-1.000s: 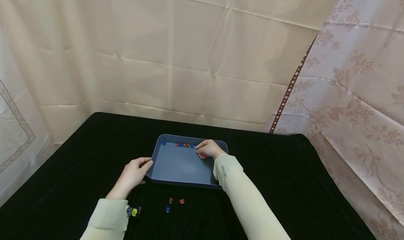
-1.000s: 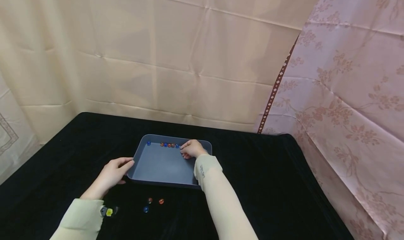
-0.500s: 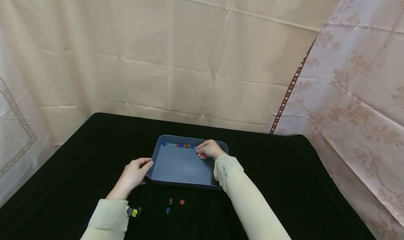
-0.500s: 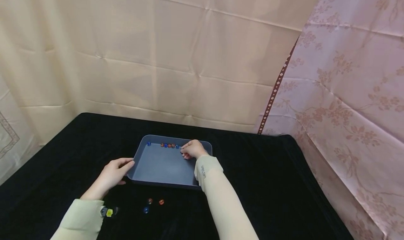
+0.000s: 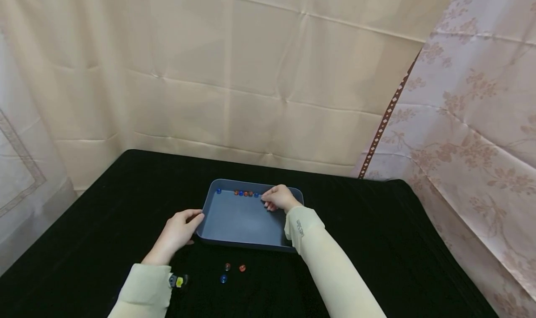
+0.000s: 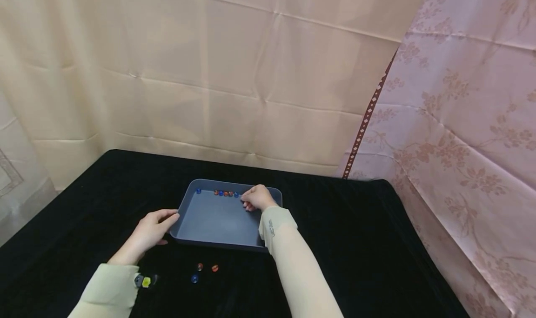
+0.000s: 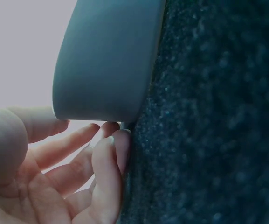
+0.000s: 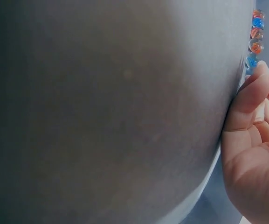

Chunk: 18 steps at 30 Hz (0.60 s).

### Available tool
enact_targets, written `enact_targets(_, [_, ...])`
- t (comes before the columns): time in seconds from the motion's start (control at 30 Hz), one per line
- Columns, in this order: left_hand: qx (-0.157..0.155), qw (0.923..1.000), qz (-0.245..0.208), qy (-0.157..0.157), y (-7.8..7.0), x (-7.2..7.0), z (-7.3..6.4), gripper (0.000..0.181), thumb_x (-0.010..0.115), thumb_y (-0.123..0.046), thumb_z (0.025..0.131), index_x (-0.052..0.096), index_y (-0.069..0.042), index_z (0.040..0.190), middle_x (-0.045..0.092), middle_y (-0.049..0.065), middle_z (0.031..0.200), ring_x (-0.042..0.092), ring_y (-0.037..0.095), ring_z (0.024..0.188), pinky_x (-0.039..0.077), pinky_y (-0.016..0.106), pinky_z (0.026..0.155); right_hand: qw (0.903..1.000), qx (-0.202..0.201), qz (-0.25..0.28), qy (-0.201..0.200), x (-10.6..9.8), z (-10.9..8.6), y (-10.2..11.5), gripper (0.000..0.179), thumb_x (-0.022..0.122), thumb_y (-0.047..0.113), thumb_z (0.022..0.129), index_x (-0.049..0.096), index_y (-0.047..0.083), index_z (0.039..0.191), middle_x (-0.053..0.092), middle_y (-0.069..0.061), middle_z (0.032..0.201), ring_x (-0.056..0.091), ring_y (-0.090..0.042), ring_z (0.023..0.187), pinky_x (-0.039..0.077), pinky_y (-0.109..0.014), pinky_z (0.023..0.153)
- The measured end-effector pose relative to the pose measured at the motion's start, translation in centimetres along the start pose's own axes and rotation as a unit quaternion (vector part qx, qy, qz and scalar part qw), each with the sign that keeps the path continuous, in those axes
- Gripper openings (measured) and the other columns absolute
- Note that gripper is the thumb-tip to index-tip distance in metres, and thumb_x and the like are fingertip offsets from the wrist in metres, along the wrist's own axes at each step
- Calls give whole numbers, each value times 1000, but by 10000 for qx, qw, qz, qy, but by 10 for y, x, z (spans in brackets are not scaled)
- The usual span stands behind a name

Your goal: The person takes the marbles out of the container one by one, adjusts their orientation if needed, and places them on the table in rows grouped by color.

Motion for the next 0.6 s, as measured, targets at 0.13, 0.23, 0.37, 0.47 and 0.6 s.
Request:
enact_targets(0.13, [8, 10000, 16, -40, 0, 0, 0, 46, 45, -27, 105, 49, 4, 139, 61, 25, 126, 65, 28, 102, 61, 39, 75, 10000, 7, 9, -58, -1, -2, 1, 18, 63, 9, 96, 74, -4, 100, 61, 0, 63, 54, -7, 50, 49, -16, 49])
enact_targets(0.23, [-1, 10000, 25, -58, 0, 0, 0, 46, 45, -27, 105, 49, 3, 139, 61, 24, 124, 65, 26, 100, 61, 38, 74, 9999, 49, 52, -77, -2, -2, 0, 18, 64, 10, 96, 74, -4, 98, 60, 0, 61, 53, -7, 49, 49, -15, 48])
enact_targets(0.37, [2, 10000, 24, -56, 0, 1, 0, 46, 45, -27, 105, 49, 3, 139, 61, 24, 124, 65, 26, 100, 61, 38, 74, 9999, 62, 105, -81, -3, -2, -1, 18, 65, 12, 95, 74, -4, 96, 58, 1, 59, 52, -6, 49, 48, -15, 48])
enact_targets(0.47, [4, 10000, 14, -44, 0, 1, 0, 46, 45, -28, 106, 49, 3, 139, 61, 24, 125, 65, 26, 101, 61, 38, 75, 9999, 66, 138, -77, -3, -1, -2, 20, 65, 15, 96, 74, -4, 96, 57, 1, 58, 52, -7, 49, 47, -16, 48])
enact_targets(0.6, [4, 10000, 2, -27, 1, 1, 0, 46, 45, -28, 106, 49, 3, 140, 61, 24, 126, 65, 27, 101, 61, 38, 75, 9999, 72, 142, -57, -3, -3, -2, 22, 65, 18, 96, 74, -3, 96, 57, 1, 59, 52, -7, 50, 48, -16, 49])
Point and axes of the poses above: each hand's wrist, its own z-axis towards the middle knuckle, its own x-axis out of the palm, y = z × x, the point moved 5 cm from there along z, towards the middle knuckle
